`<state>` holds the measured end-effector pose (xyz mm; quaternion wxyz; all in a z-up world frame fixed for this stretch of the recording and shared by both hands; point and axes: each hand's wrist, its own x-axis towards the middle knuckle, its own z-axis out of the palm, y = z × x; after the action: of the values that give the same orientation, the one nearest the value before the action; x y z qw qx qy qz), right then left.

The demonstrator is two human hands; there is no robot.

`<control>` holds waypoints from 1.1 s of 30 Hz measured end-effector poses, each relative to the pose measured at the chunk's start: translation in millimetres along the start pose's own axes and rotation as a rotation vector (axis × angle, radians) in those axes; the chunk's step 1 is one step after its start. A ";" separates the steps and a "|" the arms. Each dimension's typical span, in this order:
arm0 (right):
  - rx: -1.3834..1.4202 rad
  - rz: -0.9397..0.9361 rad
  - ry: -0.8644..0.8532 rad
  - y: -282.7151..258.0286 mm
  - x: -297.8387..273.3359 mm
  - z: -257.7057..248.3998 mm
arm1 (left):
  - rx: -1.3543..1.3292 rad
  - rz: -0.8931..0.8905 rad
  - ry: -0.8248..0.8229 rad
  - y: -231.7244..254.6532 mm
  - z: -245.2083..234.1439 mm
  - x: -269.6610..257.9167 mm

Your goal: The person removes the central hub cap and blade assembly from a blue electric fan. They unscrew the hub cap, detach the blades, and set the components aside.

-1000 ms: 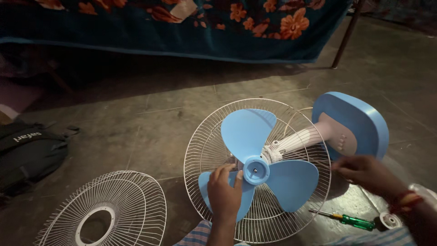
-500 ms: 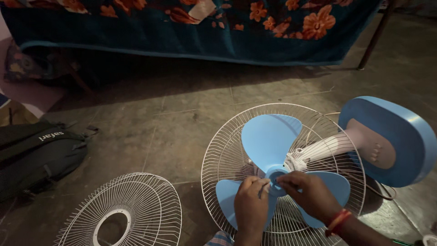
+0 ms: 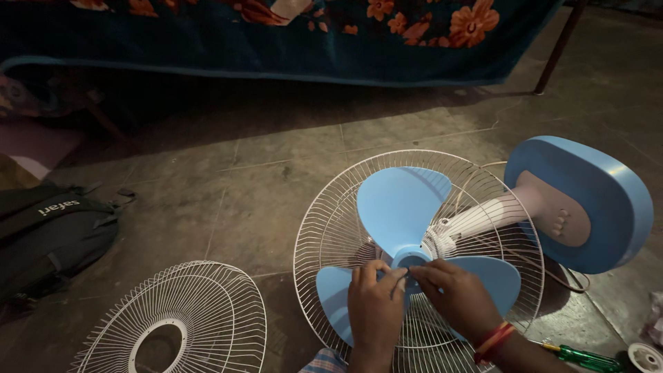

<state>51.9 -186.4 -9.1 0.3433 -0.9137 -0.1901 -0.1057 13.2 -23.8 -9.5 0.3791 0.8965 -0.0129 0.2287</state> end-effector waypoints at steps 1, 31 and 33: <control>0.007 -0.020 0.026 0.3 -0.6 0.8 | 0.015 0.008 -0.011 0.2 1.2 -0.1; -0.205 -0.277 0.162 0.5 0.9 -2.8 | -0.075 -0.179 0.086 9.7 13.6 -3.8; -0.266 -0.267 0.159 2.3 0.6 -1.6 | -0.082 -0.117 0.128 8.5 12.5 -6.4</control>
<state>53.3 -188.9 -9.0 0.2164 -0.9066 -0.2661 -0.2460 10.8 -39.4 -14.1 0.4280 0.8631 0.0543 0.2624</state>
